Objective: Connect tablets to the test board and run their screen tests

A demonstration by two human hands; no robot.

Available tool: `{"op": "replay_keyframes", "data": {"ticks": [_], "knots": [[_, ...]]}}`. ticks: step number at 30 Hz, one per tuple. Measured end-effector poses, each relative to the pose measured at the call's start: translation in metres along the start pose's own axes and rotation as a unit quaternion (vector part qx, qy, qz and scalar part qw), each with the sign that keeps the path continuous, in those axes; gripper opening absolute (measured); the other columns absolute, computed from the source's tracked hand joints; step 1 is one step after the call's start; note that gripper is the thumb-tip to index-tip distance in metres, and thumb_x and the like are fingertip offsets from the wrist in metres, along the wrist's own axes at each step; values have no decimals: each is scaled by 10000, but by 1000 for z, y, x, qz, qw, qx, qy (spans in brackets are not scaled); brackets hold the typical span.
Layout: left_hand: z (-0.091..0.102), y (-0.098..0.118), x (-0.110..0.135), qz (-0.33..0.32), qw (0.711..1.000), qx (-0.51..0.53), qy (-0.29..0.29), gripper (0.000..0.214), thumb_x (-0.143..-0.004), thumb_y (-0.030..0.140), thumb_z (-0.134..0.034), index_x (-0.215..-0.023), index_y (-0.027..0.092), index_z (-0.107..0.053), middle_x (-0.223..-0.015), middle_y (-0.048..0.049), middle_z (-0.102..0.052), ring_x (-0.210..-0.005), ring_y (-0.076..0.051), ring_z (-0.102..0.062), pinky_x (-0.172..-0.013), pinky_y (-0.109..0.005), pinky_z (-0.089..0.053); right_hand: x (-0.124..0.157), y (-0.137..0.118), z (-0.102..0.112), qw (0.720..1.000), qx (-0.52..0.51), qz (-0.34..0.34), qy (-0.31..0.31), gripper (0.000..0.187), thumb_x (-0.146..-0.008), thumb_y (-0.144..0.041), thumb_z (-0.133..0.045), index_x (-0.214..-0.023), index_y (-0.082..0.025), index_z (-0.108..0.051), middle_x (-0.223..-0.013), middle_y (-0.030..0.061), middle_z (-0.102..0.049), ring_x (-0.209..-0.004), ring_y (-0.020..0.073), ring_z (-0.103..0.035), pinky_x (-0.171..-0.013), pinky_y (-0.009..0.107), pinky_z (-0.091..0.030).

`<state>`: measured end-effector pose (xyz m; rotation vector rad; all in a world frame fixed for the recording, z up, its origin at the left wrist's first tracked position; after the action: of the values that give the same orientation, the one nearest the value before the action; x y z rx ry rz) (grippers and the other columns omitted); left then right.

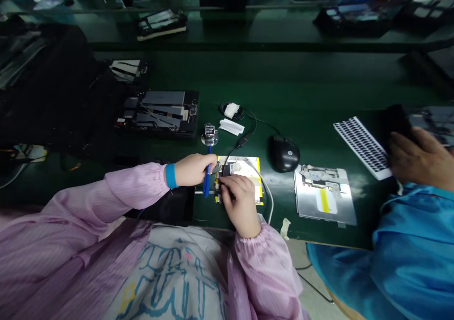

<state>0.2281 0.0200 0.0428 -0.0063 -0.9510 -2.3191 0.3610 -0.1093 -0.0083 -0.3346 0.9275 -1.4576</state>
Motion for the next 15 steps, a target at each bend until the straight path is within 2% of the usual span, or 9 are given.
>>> {"op": "replay_keyframes", "data": {"ticks": [3,7,11,15], "knots": [[0,3,-6,3,1000,2,-15,74,-738,126,-502,-762,194,-484,-671,18,-560,-607,-140,-504,-592,-256,-328,0,-1,-1,999,37,19,-7,163,-875,-196,-541,-976,-210,-669,-992,79,-662,-948,236,-595,-825,440,-463],[-4,10,-19,-15,994,104,-22,147,-704,69,-502,-721,192,-422,-668,34,-548,-615,-115,-489,-589,-236,-338,1,-1,-1,997,65,37,-8,140,-870,-202,-551,-951,-207,-665,-943,77,-631,-905,235,-568,-784,424,-449],[-4,16,-25,-16,987,161,5,161,-740,108,-498,-686,195,-373,-592,58,-444,-566,-97,-415,-562,-231,-315,0,-1,0,997,61,35,-6,123,-870,-208,-556,-935,-208,-660,-937,73,-625,-906,232,-562,-785,415,-442],[4,12,-21,-36,988,148,31,168,-775,173,-514,-684,193,-375,-584,62,-413,-550,-90,-378,-566,-231,-311,0,-1,0,999,40,19,-7,121,-871,-208,-561,-943,-209,-657,-988,74,-638,-954,230,-573,-817,417,-436]]}}
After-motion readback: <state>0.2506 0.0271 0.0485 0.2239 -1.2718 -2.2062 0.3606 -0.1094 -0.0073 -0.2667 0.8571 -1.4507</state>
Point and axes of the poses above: each hand's wrist, its own x-axis away from the middle knuckle, its own z-axis out of the back of the hand, y = z × x, the point moved 1 cm from there along -x, towards the middle knuckle
